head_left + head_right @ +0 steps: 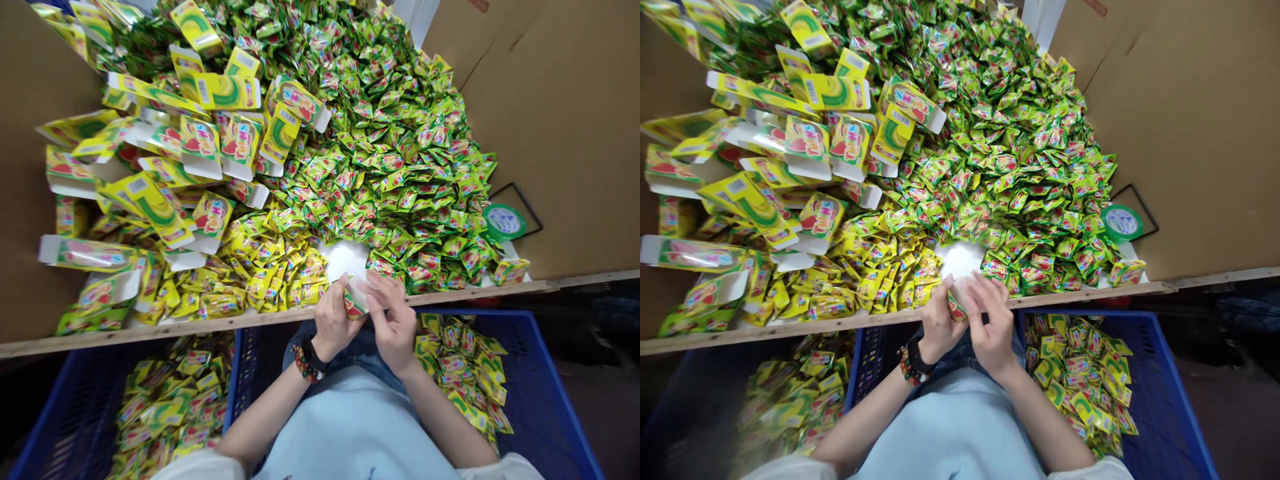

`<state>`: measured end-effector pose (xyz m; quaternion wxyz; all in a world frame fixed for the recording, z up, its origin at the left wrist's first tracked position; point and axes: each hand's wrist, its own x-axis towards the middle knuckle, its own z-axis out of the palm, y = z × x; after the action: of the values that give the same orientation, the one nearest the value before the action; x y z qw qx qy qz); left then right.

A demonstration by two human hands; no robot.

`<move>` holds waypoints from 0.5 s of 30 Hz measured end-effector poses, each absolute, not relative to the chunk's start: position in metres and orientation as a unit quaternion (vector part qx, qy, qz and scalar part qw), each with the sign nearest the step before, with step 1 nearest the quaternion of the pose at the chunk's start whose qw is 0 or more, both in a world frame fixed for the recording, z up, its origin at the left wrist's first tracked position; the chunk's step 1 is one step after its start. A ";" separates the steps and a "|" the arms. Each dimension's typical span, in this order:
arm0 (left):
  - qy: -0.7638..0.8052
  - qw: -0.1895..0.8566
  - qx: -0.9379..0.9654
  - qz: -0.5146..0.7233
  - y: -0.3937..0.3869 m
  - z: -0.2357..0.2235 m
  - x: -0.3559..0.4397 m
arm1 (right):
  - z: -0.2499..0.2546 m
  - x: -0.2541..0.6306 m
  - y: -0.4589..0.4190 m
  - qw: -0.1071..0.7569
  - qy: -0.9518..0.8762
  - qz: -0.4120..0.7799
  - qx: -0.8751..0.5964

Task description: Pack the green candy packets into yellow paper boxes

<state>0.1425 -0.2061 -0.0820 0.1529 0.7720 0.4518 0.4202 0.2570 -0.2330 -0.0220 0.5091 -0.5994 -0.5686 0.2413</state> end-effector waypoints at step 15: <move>0.441 0.154 0.776 0.423 -0.206 -0.094 0.144 | -0.027 0.252 -0.231 0.536 -0.492 0.401 -0.557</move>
<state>0.1436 -0.2063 -0.0938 0.1539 0.7761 0.4413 0.4233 0.2521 -0.2307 -0.0269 0.5363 -0.5567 -0.4915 0.4010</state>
